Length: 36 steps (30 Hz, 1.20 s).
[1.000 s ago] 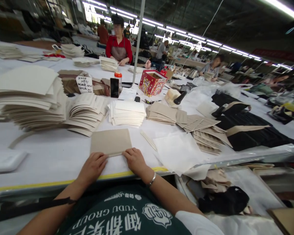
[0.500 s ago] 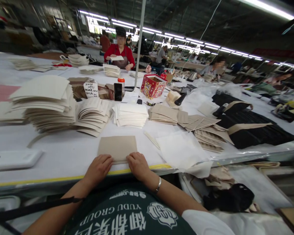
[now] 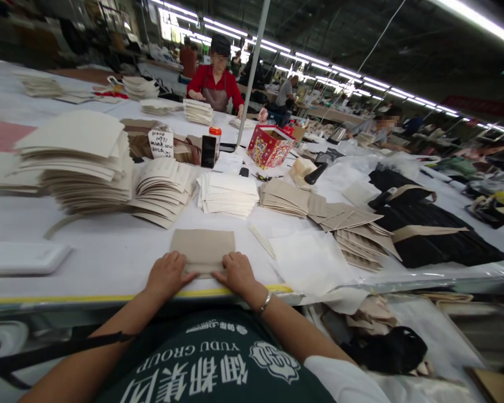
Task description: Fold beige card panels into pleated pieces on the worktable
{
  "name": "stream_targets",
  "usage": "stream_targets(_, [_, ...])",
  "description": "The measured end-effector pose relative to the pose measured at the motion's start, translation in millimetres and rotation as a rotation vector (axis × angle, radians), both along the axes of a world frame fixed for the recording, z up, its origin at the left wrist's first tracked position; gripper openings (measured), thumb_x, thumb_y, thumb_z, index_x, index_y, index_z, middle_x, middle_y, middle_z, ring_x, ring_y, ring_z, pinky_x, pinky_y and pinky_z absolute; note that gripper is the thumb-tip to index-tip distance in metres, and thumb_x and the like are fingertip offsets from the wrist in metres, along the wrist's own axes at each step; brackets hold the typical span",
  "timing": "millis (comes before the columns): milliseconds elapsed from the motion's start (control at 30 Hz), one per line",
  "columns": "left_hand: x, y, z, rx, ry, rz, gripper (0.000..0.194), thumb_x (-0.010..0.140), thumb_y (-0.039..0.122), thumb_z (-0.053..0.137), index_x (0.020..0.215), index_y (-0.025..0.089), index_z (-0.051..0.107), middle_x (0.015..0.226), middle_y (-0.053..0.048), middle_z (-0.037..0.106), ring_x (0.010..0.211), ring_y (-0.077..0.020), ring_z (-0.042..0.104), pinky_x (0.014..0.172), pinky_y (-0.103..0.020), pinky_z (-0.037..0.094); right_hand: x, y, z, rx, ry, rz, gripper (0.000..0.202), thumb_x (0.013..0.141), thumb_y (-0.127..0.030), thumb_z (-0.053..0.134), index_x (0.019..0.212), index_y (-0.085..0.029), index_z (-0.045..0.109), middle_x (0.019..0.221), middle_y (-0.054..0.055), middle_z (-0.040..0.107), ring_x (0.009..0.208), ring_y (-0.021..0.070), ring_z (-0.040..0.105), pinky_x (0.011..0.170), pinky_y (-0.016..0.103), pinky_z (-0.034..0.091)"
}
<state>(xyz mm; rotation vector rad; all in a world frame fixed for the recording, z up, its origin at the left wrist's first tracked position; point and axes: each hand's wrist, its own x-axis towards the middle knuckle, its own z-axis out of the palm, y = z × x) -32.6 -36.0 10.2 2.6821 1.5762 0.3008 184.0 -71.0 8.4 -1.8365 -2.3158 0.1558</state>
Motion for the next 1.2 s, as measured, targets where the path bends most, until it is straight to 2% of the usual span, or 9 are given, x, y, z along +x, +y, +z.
stream_targets(200, [31, 4, -16.1, 0.026, -0.093, -0.122, 0.024, 0.084, 0.03, 0.051, 0.104, 0.021, 0.06, 0.106, -0.009, 0.061, 0.097, -0.0251, 0.053, 0.082, -0.039, 0.041, -8, 7, -13.3, 0.128, 0.159, 0.141, 0.03, 0.086, -0.037, 0.056, 0.112, -0.023, 0.057, 0.107, 0.006, 0.058, 0.1, 0.0205, 0.047, 0.088, 0.034, 0.035])
stream_targets(400, [18, 13, -5.5, 0.016, 0.05, -0.012, 0.038, 0.079, 0.054, 0.053, 0.083, 0.017, 0.062, 0.084, -0.01, 0.059, 0.084, -0.0271, 0.054, 0.07, -0.038, 0.042, -4, 5, -14.6, 0.098, 0.112, 0.019, 0.031, 0.079, -0.047, 0.061, 0.089, -0.017, 0.06, 0.09, 0.007, 0.058, 0.089, 0.022, 0.047, 0.081, 0.034, 0.038])
stream_targets(467, [18, 16, -4.4, 0.019, 0.054, -0.011, 0.04, 0.079, 0.054, 0.052, 0.082, 0.016, 0.062, 0.082, -0.011, 0.06, 0.083, -0.0269, 0.054, 0.07, -0.038, 0.042, -5, 9, -12.4, 0.095, 0.096, -0.003, 0.032, 0.078, -0.048, 0.061, 0.085, -0.017, 0.06, 0.087, 0.007, 0.057, 0.086, 0.0221, 0.047, 0.079, 0.035, 0.038])
stream_targets(567, [26, 16, -11.8, 0.073, -0.014, -0.119, 0.028, 0.085, 0.036, 0.048, 0.1, 0.017, 0.062, 0.102, -0.012, 0.062, 0.097, -0.0267, 0.054, 0.081, -0.04, 0.04, -9, 15, -12.9, 0.142, 0.12, 0.024, 0.03, 0.083, -0.042, 0.056, 0.1, -0.018, 0.059, 0.099, 0.008, 0.057, 0.094, 0.0219, 0.047, 0.083, 0.035, 0.037])
stream_targets(667, [35, 12, -18.6, 0.1, -0.036, -0.179, 0.03, 0.086, 0.024, 0.044, 0.111, 0.02, 0.059, 0.112, -0.01, 0.061, 0.104, -0.0263, 0.052, 0.088, -0.042, 0.038, -14, 15, -16.6, 0.162, 0.129, 0.047, 0.027, 0.087, -0.035, 0.053, 0.11, -0.022, 0.056, 0.107, 0.007, 0.056, 0.1, 0.0207, 0.046, 0.087, 0.034, 0.035])
stream_targets(833, [34, 18, -6.4, 0.039, 0.038, -0.025, 0.03, 0.084, 0.04, 0.049, 0.094, 0.016, 0.063, 0.095, -0.013, 0.061, 0.091, -0.0282, 0.054, 0.077, -0.041, 0.041, -13, 18, -17.2, 0.117, 0.089, -0.064, 0.024, 0.083, -0.042, 0.057, 0.089, -0.019, 0.059, 0.094, 0.006, 0.057, 0.093, 0.0218, 0.047, 0.081, 0.034, 0.037])
stream_targets(967, [30, 30, -1.6, 0.029, 0.067, 0.087, 0.037, 0.083, 0.047, 0.047, 0.09, 0.013, 0.062, 0.089, -0.014, 0.061, 0.088, -0.029, 0.055, 0.073, -0.041, 0.042, -7, 27, -14.0, 0.098, 0.079, -0.126, 0.03, 0.079, -0.047, 0.06, 0.086, -0.017, 0.058, 0.089, 0.007, 0.057, 0.089, 0.0225, 0.047, 0.079, 0.035, 0.037])
stream_targets(1100, [39, 35, -16.0, 0.126, -0.04, -0.141, 0.029, 0.086, 0.027, 0.044, 0.11, 0.018, 0.059, 0.109, -0.012, 0.061, 0.102, -0.0264, 0.053, 0.087, -0.042, 0.039, -11, 33, -14.7, 0.151, 0.128, -0.014, 0.024, 0.086, -0.035, 0.054, 0.106, -0.021, 0.056, 0.104, 0.006, 0.057, 0.098, 0.0204, 0.046, 0.085, 0.034, 0.036])
stream_targets(1200, [44, 39, -25.0, 0.115, -0.064, -0.202, 0.027, 0.085, 0.025, 0.045, 0.106, 0.017, 0.06, 0.106, -0.011, 0.062, 0.098, -0.0258, 0.054, 0.086, -0.041, 0.042, -15, 37, -15.7, 0.133, 0.121, -0.021, 0.02, 0.087, -0.031, 0.052, 0.104, -0.022, 0.057, 0.104, 0.005, 0.057, 0.099, 0.02, 0.045, 0.084, 0.033, 0.035])
